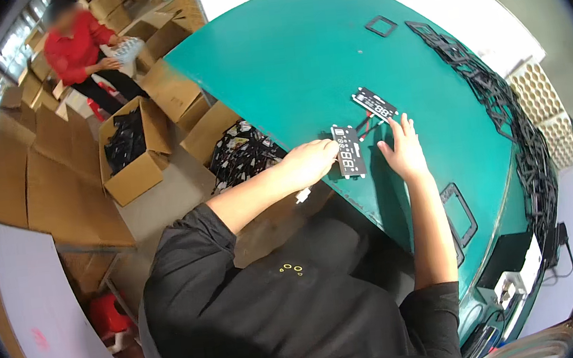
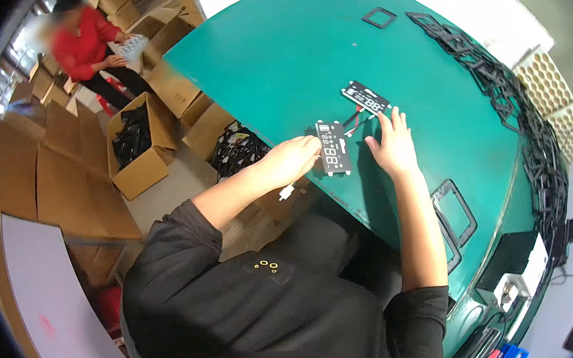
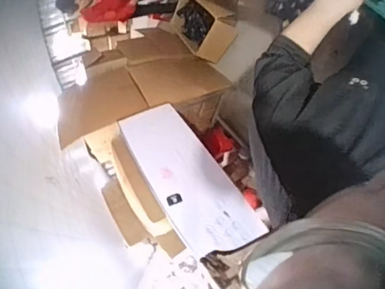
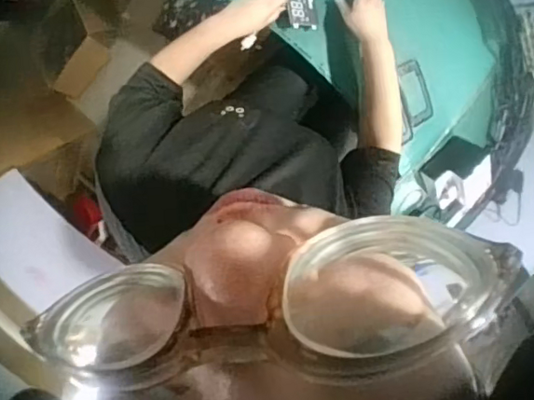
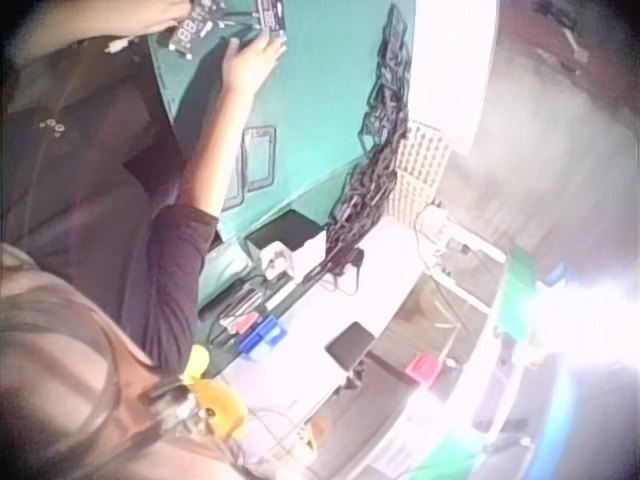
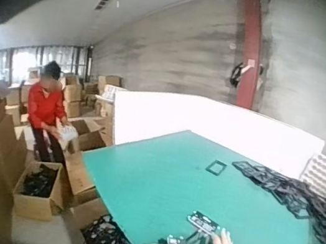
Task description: The person assembles LED display modules into plastic frames by hand, then secures the components with an electric screwdriver.
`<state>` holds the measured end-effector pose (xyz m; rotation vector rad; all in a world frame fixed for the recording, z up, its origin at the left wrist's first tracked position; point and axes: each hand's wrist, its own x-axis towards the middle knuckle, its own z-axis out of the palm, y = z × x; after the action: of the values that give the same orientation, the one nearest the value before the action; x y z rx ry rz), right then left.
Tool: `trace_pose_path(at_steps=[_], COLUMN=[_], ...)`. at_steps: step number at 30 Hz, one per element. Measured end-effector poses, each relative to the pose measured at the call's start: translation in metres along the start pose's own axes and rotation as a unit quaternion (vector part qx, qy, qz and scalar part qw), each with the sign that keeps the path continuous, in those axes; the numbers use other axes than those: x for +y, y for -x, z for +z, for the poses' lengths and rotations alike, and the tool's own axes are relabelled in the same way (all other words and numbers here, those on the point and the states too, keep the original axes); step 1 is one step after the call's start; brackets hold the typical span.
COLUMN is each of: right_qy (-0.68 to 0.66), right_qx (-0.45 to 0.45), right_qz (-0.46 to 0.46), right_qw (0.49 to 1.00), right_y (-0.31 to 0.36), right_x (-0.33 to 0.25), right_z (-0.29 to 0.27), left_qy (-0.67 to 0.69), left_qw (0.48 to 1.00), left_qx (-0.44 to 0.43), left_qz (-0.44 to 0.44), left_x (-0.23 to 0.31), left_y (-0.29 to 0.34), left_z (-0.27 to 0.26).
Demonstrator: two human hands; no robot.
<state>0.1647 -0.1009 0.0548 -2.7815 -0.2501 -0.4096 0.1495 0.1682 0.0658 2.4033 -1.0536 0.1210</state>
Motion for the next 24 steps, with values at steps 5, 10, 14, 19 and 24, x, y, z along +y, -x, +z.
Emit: trace_pose_path(at_steps=[5, 10, 14, 19, 24], right_qy=[-0.066, 0.018, -0.137, -0.006, -0.036], right_qx=[-0.053, 0.042, -0.010, 0.100, 0.056], right_qz=[0.018, -0.050, 0.023, -0.025, 0.048], right_qw=[0.996, 0.998, 0.990, 0.995, 0.997], right_y=[-0.030, -0.038, -0.064, -0.057, -0.043], right_x=[0.028, 0.028, 0.036, 0.039, 0.022], right_z=[0.023, 0.029, 0.034, 0.031, 0.016], left_qy=[0.105, 0.199, 0.215, 0.217, 0.131], left_qw=[0.974, 0.940, 0.936, 0.948, 0.944], left_qx=[0.116, 0.225, 0.230, 0.214, 0.220], left_qz=[-0.163, -0.161, -0.157, -0.095, -0.207], left_x=[0.007, -0.007, 0.006, 0.014, 0.011], left_y=[0.013, 0.023, 0.012, -0.014, -0.057], left_z=[-0.037, -0.065, -0.075, -0.061, -0.033])
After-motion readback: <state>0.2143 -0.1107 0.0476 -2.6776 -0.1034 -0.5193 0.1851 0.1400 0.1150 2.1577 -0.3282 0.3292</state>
